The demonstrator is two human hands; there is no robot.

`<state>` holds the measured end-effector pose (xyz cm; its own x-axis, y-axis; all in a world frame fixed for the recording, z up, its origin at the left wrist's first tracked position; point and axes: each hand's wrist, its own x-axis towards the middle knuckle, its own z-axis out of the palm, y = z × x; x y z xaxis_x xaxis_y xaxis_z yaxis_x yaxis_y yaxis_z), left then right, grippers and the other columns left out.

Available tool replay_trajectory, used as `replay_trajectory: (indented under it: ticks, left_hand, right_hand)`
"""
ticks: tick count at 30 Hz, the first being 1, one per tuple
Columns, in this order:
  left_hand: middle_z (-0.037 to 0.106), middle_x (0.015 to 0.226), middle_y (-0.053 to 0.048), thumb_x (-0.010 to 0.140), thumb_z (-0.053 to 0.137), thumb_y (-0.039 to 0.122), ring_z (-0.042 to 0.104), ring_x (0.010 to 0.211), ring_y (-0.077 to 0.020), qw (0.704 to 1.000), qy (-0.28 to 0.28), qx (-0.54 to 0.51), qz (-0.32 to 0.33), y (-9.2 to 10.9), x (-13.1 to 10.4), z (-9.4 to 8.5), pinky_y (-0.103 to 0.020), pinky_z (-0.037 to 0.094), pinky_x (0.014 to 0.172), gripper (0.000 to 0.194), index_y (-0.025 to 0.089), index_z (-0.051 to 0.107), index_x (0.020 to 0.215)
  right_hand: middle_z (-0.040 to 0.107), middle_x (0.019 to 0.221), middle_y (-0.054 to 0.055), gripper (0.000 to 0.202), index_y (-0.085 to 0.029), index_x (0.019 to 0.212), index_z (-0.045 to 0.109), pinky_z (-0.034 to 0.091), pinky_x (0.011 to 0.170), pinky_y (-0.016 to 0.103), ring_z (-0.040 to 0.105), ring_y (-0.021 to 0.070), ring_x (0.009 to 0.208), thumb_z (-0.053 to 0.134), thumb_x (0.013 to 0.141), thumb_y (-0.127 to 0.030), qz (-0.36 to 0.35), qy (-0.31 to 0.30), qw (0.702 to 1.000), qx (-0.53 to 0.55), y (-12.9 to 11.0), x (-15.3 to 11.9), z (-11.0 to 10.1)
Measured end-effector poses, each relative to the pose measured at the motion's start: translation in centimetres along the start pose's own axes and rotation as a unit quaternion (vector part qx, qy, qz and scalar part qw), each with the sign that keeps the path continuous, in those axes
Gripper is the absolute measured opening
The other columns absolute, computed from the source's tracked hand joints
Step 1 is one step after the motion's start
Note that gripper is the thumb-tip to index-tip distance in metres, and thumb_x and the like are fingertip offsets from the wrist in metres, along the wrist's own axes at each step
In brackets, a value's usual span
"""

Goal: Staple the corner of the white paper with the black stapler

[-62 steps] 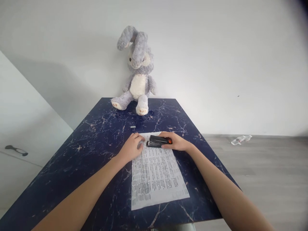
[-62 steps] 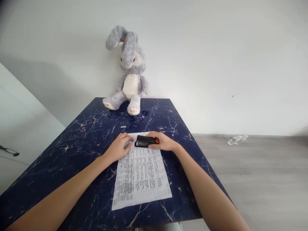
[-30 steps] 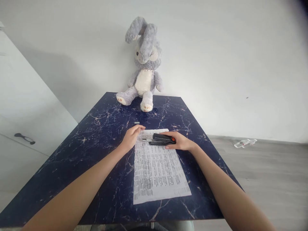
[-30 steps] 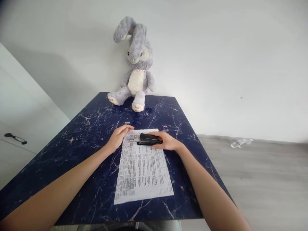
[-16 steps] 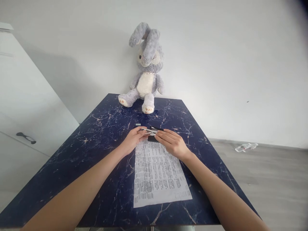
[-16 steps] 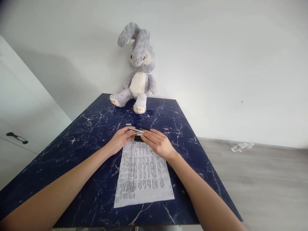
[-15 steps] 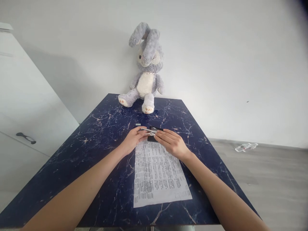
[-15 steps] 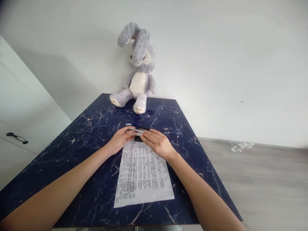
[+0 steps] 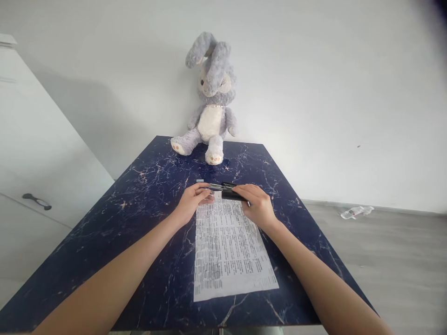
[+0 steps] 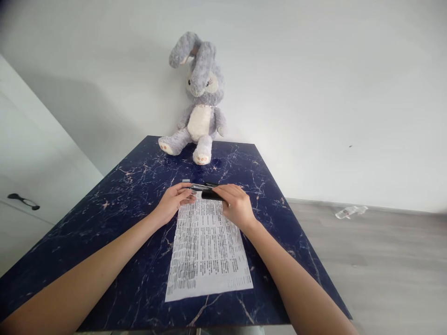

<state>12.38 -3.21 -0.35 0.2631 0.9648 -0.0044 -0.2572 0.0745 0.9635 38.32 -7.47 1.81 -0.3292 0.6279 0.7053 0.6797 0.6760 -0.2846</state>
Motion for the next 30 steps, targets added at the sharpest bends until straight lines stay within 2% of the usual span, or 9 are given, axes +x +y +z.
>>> replay_trajectory:
  ticks: [3,6,8,10,15,17,20,23,30]
  left_hand:
    - [0.075,0.089,-0.006,0.081,0.086,0.043,0.071,0.068,-0.0167,0.997,0.04,0.033,0.057,0.5,-0.2,0.1,-0.033,0.063,0.069,0.036,0.015,0.071,0.1]
    - [0.073,0.081,-0.004,0.084,0.083,0.045,0.065,0.056,-0.013,0.988,0.048,0.072,0.132,1.1,-0.7,0.3,-0.028,0.057,0.057,0.032,0.016,0.07,0.09]
    - [0.072,0.075,-0.003,0.085,0.082,0.044,0.063,0.052,-0.0125,0.981,0.031,0.097,0.162,1.3,-1.0,0.5,-0.027,0.054,0.053,0.03,0.017,0.07,0.088]
    - [0.07,0.07,-0.002,0.084,0.084,0.043,0.064,0.05,-0.0137,0.979,0.006,0.122,0.165,1.4,-1.4,0.6,-0.027,0.053,0.051,0.029,0.017,0.072,0.088]
    - [0.072,0.066,-0.003,0.084,0.085,0.043,0.065,0.049,-0.0157,0.971,-0.043,0.168,0.164,1.1,-2.2,0.9,-0.027,0.053,0.049,0.025,0.019,0.079,0.087]
    - [0.074,0.069,-0.004,0.085,0.084,0.043,0.065,0.049,-0.0155,0.965,-0.058,0.182,0.179,1.2,-2.6,1.3,-0.027,0.053,0.049,0.023,0.02,0.081,0.088]
    - [0.078,0.078,-0.006,0.086,0.082,0.044,0.064,0.049,-0.0145,0.957,-0.077,0.197,0.198,1.6,-3.2,1.8,-0.027,0.053,0.048,0.024,0.021,0.083,0.088]
    - [0.079,0.083,-0.007,0.088,0.08,0.045,0.065,0.05,-0.0144,0.952,-0.088,0.201,0.215,2.0,-3.7,2.2,-0.028,0.054,0.048,0.025,0.021,0.083,0.087]
    - [0.08,0.098,-0.008,0.088,0.08,0.04,0.07,0.057,-0.0149,0.94,-0.124,0.206,0.242,1.9,-4.0,2.3,-0.028,0.058,0.053,0.019,0.022,0.082,0.093]
  right_hand:
    - [0.079,0.109,0.005,0.038,-0.022,0.116,0.076,0.063,0.087,0.04,0.076,0.0261,0.096,0.071,0.08,-0.01,0.164,-0.03,0.981,0.103,1.2,-0.3,-0.1]
    - [0.079,0.102,0.004,0.035,-0.02,0.112,0.075,0.061,0.08,0.036,0.076,0.0244,0.089,0.08,0.077,-0.018,0.211,-0.131,0.95,0.189,1.7,-0.3,-0.3]
    - [0.078,0.101,0.005,0.032,-0.02,0.11,0.075,0.06,0.078,0.034,0.075,0.023,0.087,0.079,0.078,-0.018,0.191,-0.181,0.943,0.203,1.4,-0.2,-0.4]
    - [0.078,0.103,0.006,0.031,-0.02,0.112,0.075,0.059,0.078,0.035,0.074,0.0224,0.087,0.08,0.082,-0.022,0.148,-0.196,0.95,0.191,0.9,0.1,-0.4]
    - [0.073,0.118,0.012,0.048,-0.022,0.129,0.068,0.056,0.092,0.045,0.068,0.0274,0.105,0.081,0.09,-0.046,-0.032,-0.088,0.99,0.106,-1.1,0.5,-0.7]
    - [0.073,0.114,0.01,0.039,-0.024,0.129,0.068,0.055,0.09,0.044,0.067,0.0254,0.102,0.075,0.095,-0.041,-0.122,-0.074,0.988,0.063,-2.1,0.4,-0.6]
    - [0.075,0.106,0.006,0.024,-0.024,0.125,0.068,0.055,0.083,0.039,0.067,0.0211,0.093,0.061,0.103,-0.018,-0.208,-0.065,0.976,0.028,-3.7,0.3,-0.3]
    - [0.074,0.099,0.006,0.028,-0.022,0.122,0.067,0.055,0.078,0.038,0.066,0.0206,0.088,0.058,0.1,-0.007,-0.207,-0.023,0.978,0.007,-4.3,0.3,-0.1]
    - [0.074,0.109,0.009,0.027,-0.022,0.121,0.064,0.06,0.082,0.04,0.069,0.0223,0.096,0.061,0.098,-0.008,-0.175,-0.006,0.983,0.06,-4.1,0.5,-0.3]
